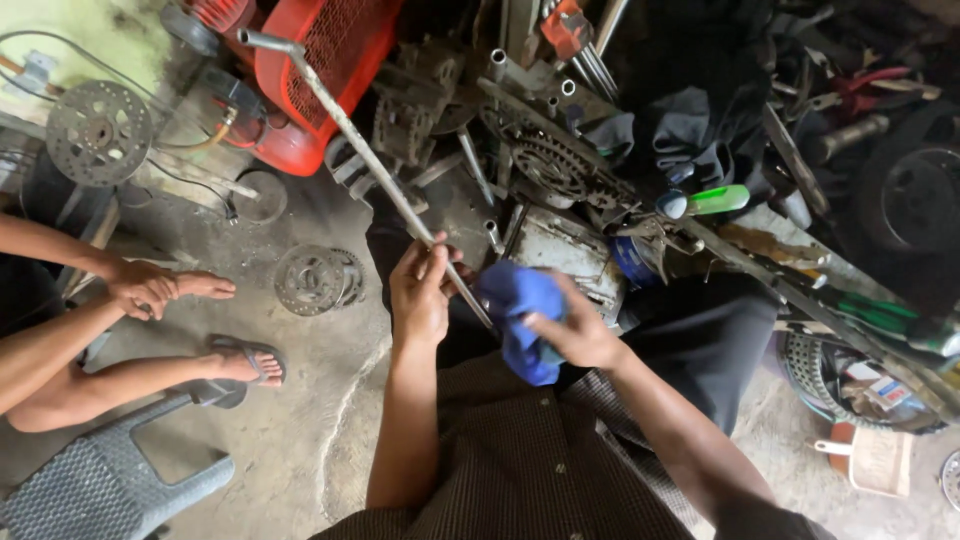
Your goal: The person wipes a long metal T-handle tool with a blue cloth, cleaning it thoroughly while seated on the floor. The person then places the cleaned tool on a wall-mounted rack and picks up another metal tool to begin wiping it.
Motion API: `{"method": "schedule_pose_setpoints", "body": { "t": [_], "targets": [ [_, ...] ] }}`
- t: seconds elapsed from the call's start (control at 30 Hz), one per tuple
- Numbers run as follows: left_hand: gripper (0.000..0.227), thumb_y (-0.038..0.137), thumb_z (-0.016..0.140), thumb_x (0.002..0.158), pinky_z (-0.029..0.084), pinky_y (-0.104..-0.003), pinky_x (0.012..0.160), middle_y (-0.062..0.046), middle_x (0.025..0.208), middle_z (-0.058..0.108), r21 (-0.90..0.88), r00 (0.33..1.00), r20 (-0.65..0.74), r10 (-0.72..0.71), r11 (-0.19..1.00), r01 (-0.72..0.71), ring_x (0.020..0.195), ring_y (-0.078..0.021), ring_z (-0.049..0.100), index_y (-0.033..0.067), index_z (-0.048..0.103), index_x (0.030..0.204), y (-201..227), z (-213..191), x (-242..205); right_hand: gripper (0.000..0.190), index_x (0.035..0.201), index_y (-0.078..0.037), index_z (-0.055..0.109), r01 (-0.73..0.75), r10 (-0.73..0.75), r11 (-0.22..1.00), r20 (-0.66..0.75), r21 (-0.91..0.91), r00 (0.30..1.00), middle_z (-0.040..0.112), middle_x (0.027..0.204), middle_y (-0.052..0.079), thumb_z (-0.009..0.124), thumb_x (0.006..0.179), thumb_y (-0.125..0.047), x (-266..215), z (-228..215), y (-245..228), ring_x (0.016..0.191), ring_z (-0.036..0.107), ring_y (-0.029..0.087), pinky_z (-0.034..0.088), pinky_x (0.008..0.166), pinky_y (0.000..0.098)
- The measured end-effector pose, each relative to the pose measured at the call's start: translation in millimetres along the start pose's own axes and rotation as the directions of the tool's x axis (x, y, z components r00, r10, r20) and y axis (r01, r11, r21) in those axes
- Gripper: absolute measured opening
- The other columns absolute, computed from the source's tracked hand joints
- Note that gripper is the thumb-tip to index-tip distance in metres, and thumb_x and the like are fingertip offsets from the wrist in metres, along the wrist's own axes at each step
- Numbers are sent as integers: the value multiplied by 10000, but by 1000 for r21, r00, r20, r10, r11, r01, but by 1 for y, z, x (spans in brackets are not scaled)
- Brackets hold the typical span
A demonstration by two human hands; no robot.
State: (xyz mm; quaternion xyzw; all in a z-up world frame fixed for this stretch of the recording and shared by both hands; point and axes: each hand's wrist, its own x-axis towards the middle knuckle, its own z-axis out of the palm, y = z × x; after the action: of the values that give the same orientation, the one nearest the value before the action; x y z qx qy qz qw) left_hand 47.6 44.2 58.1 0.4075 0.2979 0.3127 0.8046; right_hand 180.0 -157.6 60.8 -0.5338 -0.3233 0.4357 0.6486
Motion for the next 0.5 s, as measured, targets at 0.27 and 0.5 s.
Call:
{"method": "schedule_pose_setpoints", "body": {
  "t": [0.27,0.5],
  "targets": [
    [326,182,599,1054,652,-411,751,-138,1017,712,61,979,144,142,986,-152,799,-220,725,-7,617,1319,4,17,-16,641,1347,-64,539,-12,62,940,137,-340,989,706,1205,144,830,854,-354,4,33,0,1176,675,278,531,1047,447],
    [397,333,479,1123,651,-373,592,-87,862,681,144,923,348,163,964,-224,684,-181,706,-9,631,1257,1,11,-16,635,1358,-82,553,28,154,873,329,-487,932,739,1150,127,823,849,-348,7,18,4,1033,730,266,592,961,410]
  ]
}}
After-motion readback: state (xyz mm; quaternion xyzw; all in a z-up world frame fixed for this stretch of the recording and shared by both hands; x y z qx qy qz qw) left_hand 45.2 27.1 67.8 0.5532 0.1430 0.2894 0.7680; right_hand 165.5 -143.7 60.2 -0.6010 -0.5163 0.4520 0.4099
